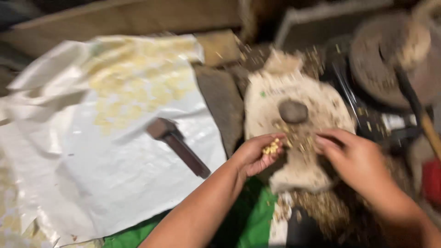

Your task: Cracking seeds with a stone, flattening small dough circles with a wooden mallet, and stirring a pan on a stove.

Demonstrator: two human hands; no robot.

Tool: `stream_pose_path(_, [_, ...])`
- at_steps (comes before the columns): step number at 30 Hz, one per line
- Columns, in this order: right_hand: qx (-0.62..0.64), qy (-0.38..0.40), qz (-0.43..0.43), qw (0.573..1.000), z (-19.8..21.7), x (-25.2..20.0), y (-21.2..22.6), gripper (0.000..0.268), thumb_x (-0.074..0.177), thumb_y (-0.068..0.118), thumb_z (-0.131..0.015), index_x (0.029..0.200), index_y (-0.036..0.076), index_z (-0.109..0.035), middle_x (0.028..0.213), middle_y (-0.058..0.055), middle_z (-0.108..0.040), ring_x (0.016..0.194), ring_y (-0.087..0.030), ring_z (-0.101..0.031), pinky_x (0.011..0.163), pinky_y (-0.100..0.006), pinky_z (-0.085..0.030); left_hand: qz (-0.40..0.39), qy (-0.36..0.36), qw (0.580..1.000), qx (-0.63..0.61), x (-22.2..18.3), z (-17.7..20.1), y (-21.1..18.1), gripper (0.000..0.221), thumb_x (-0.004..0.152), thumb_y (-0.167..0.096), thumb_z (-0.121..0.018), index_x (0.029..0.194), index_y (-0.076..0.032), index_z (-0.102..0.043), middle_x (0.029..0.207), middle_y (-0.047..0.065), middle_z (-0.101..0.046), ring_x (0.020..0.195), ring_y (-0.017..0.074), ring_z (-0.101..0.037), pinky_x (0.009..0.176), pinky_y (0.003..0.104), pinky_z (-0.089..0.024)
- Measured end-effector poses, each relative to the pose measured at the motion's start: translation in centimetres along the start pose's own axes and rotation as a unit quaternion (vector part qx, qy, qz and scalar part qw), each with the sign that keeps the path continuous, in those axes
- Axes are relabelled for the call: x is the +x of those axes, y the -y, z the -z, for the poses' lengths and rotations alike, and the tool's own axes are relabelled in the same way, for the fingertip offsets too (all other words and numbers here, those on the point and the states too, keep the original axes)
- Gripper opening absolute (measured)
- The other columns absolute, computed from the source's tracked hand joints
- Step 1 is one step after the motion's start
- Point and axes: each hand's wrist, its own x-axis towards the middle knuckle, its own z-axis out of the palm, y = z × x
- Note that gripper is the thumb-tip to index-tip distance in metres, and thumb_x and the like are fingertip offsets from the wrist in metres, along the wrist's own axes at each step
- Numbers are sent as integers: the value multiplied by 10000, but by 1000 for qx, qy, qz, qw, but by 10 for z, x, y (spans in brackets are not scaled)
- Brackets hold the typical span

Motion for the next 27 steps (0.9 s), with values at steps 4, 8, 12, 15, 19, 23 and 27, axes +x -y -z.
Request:
stream_pose_path(4, [155, -66, 57, 984, 54, -20, 58, 193, 1029, -53, -604, 1176, -133, -701, 976, -239, -762, 785, -300, -750, 646, -353, -568, -96, 20, 937, 336, -44, -58, -121, 330, 1061, -188, -533, 1279, 19, -668, 814, 32, -613, 547, 70, -458, 468, 212, -362])
stream_pose_path(8, [-83, -51, 179, 979, 48, -13, 161, 256, 947, 161, -687, 1171, 71, -772, 810, -89, -834, 516, -183, -759, 381, -288, -486, -172, -55, 870, 459, -194, -136, -229, 248, 997, -76, -646, 1211, -3, -750, 887, 45, -714, 706, 84, -623, 627, 199, -501])
stream_pose_path(12, [-166, 135, 299, 930, -58, 16, 220, 284, 889, 301, -685, 1098, 120, -749, 1028, -44, -804, 808, -239, -767, 769, -358, -612, -270, -179, 858, 399, -299, -110, -267, 343, 991, -140, -616, 1288, 4, -710, 893, 38, -617, 758, 92, -557, 627, 192, -423])
stream_pose_path(15, [-238, 242, 211, 917, -151, 37, 256, 538, 876, 437, -736, 1268, 78, -652, 1184, -101, -743, 1017, -268, -739, 931, -386, -587, -339, -201, 878, 271, -323, -42, -286, 386, 985, -130, -613, 1340, 14, -663, 873, 42, -602, 670, 67, -507, 523, 144, -383])
stream_pose_path(19, [40, 121, 125, 984, -307, 15, 236, 502, 924, 338, -624, 1302, 55, -454, 1127, -218, -711, 1009, -426, -698, 832, -490, -544, -319, -266, 890, 188, -291, 68, -292, 415, 979, -210, -568, 1362, -71, -651, 748, -9, -564, 486, 25, -373, 401, 177, -158])
stream_pose_path(23, [-8, 128, 81, 988, -285, 12, 228, 474, 926, 368, -633, 1240, 46, -483, 1010, -222, -732, 899, -436, -711, 771, -508, -543, -297, -360, 822, 326, -218, 107, -261, 297, 912, -88, -612, 1127, -12, -801, 856, 90, -733, 690, 135, -598, 584, 235, -451])
stream_pose_path(27, [0, 83, 80, 993, -272, 0, 188, 458, 916, 362, -618, 1253, 76, -497, 972, -203, -747, 828, -422, -720, 729, -501, -541, -357, -356, 570, 649, -189, 84, -226, 279, 941, -182, -540, 1049, -7, -727, 1062, 154, -730, 964, 329, -678, 883, 395, -528])
